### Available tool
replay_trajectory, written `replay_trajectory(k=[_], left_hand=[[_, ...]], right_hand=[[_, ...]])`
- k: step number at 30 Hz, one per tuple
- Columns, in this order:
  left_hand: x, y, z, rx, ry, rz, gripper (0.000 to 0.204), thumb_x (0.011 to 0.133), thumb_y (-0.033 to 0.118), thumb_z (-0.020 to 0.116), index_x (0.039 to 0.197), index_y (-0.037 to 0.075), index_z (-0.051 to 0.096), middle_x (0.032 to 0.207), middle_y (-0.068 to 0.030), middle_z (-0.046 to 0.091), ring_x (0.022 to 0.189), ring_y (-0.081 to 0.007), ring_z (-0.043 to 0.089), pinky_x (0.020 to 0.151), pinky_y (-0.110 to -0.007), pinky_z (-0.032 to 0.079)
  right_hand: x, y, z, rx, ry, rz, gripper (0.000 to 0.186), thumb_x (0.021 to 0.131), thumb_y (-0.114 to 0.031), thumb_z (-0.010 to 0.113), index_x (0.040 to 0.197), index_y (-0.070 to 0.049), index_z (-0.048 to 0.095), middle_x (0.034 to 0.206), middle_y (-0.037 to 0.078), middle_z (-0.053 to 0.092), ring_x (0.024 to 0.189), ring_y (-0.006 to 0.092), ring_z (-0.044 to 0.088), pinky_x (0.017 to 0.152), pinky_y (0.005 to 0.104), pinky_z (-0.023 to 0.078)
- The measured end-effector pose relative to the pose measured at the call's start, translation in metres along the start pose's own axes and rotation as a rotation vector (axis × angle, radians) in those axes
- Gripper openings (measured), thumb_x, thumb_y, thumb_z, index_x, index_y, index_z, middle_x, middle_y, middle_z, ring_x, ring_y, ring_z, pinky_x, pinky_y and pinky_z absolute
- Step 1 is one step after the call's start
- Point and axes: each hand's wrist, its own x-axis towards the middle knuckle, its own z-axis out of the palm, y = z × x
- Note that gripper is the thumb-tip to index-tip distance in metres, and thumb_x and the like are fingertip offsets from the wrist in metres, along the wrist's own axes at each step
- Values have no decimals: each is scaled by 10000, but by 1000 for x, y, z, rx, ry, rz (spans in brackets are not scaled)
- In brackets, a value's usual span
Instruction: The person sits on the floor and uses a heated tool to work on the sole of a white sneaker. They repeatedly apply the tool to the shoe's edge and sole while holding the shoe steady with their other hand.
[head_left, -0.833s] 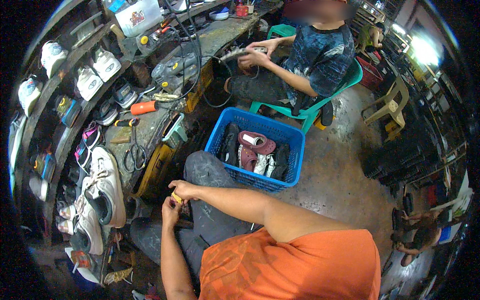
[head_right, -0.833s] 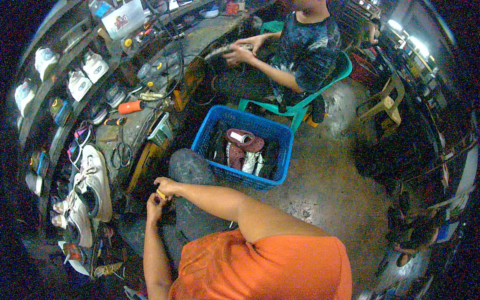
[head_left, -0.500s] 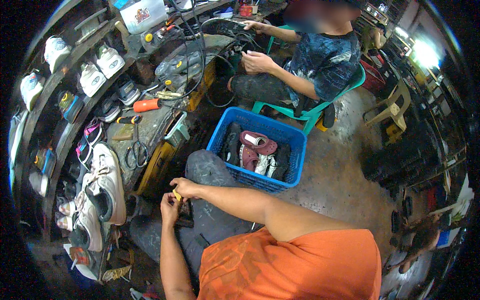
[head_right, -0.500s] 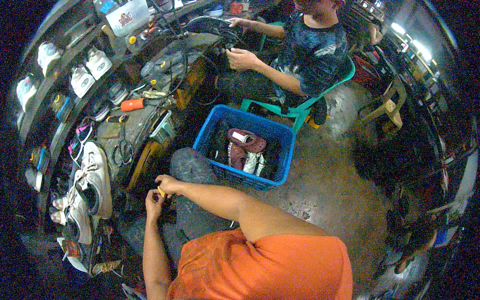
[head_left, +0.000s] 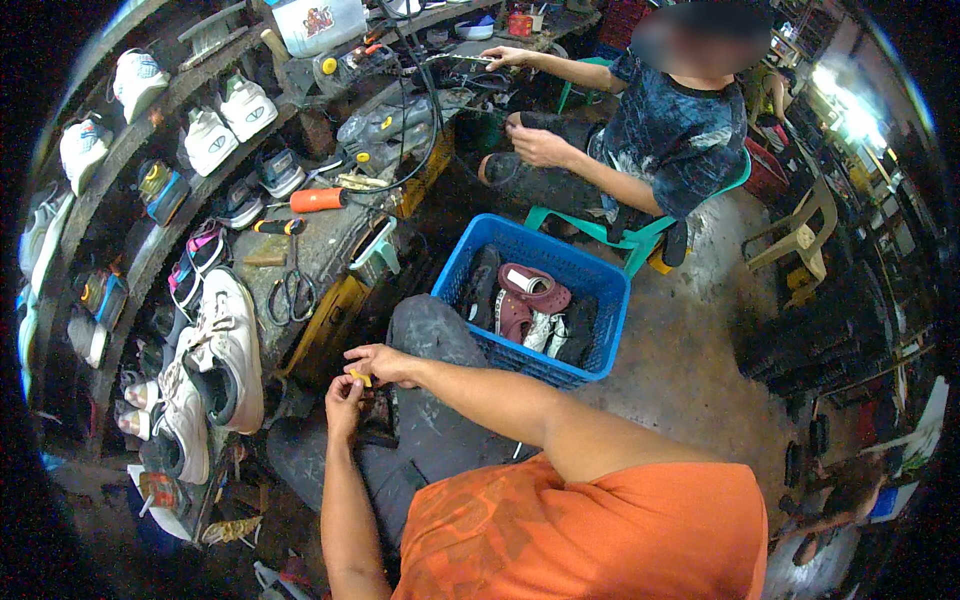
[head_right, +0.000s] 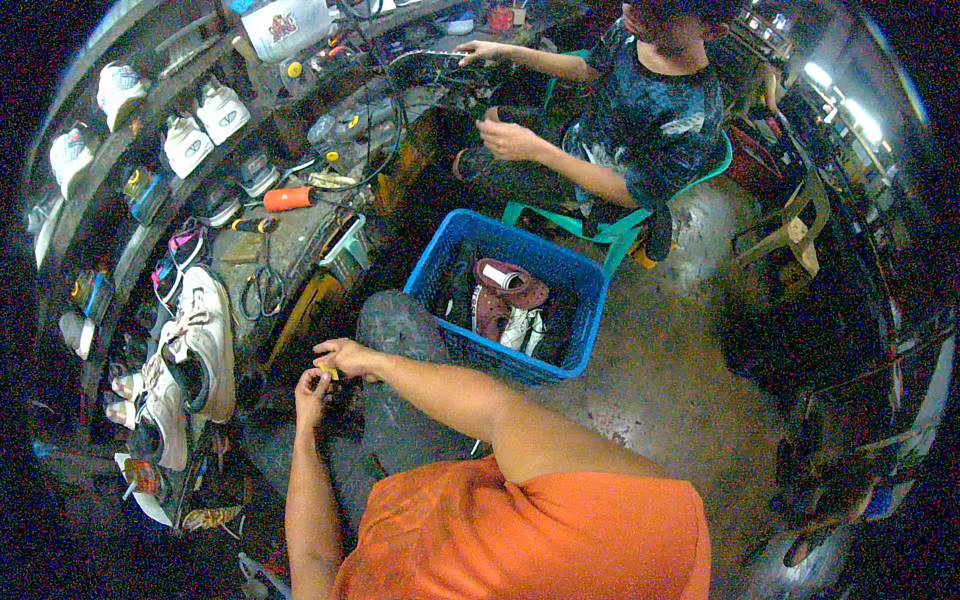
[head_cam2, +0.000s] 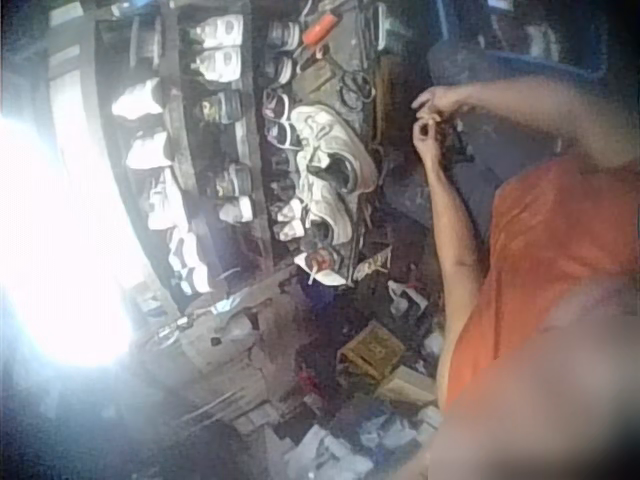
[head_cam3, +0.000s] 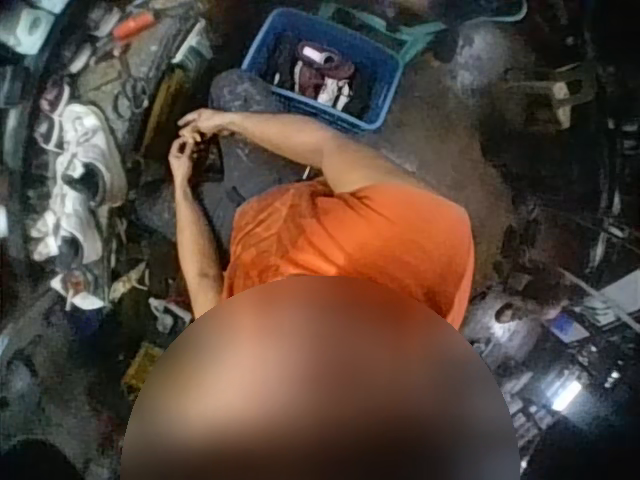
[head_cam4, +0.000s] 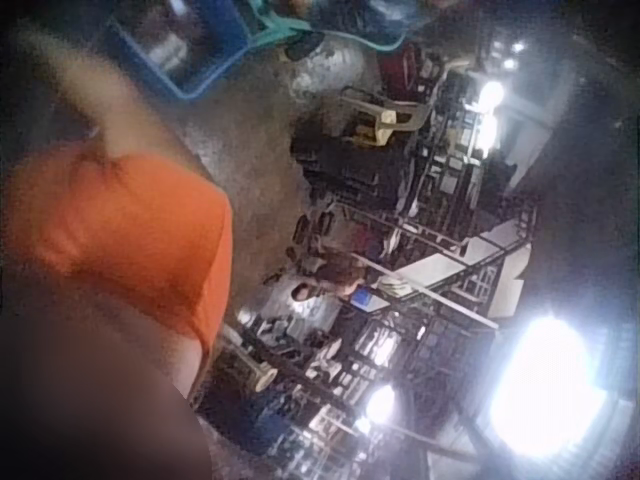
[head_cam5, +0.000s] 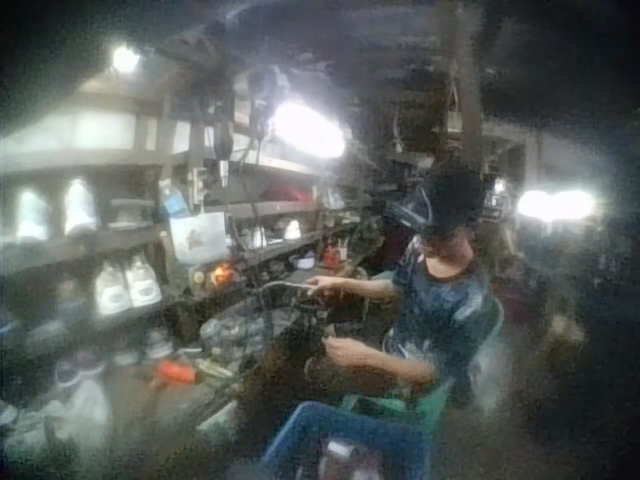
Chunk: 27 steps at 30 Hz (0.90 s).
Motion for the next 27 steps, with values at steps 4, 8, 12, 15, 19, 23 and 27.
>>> replay_trajectory(k=[4, 8, 12, 15, 19, 23, 27], left_hand=[[-3, 6, 4, -36, 37, 20, 183, 998, 193, 655, 1109, 55, 608, 927, -21, 670, 758, -110, 656, 636, -252, 511], [-1, 7, 3, -81, -23, -17, 204, 1005, 218, 644, 1107, 42, 628, 901, -23, 669, 701, -108, 640, 624, -255, 515], [4, -1, -3, -68, 74, 29, 202, 1007, 225, 640, 1075, 35, 644, 857, -21, 662, 640, -104, 613, 597, -255, 515], [7, -6, -9, -184, 150, -14, 210, 1002, 234, 645, 1067, 34, 645, 820, -30, 658, 621, -112, 608, 570, -263, 517], [8, -6, -12, -160, 136, -95, 227, 997, 235, 650, 1060, 16, 645, 814, -37, 667, 621, -123, 616, 570, -271, 520], [6, -3, -8, -173, 89, -120, 220, 992, 207, 658, 1078, 4, 649, 864, -53, 691, 670, -137, 650, 594, -277, 531], [2, 1, -6, -263, 72, -108, 227, 993, 197, 660, 1104, 0, 640, 900, -61, 701, 714, -147, 668, 612, -278, 541]], right_hand=[[-1, -2, -1, 110, 3, 50, 522, 1048, -133, 484, 1554, -104, 361, 1510, 115, 513, 1342, 256, 505, 1054, 495, 413], [4, 3, -3, 90, -2, 5, 509, 1049, -147, 490, 1545, -113, 379, 1489, 110, 531, 1326, 251, 512, 1060, 513, 403], [11, 9, -2, -20, 124, 70, 514, 990, -171, 600, 1486, -118, 472, 1355, 109, 623, 1216, 230, 576, 984, 481, 474], [10, 14, 1, -269, 226, -70, 538, 890, -144, 720, 1403, -96, 563, 1259, 119, 664, 1101, 205, 620, 908, 412, 523], [7, 22, 9, -566, 262, -332, 572, 748, -78, 829, 1287, -47, 642, 1183, 142, 679, 868, 188, 676, 815, 356, 562], [9, 27, 9, -516, 303, -323, 504, 732, -101, 853, 1189, -29, 653, 1029, 127, 701, 846, 198, 679, 793, 370, 561], [11, 27, 7, -447, 349, -298, 382, 753, -147, 860, 1017, -26, 613, 892, 107, 676, 781, 196, 666, 724, 355, 549]])
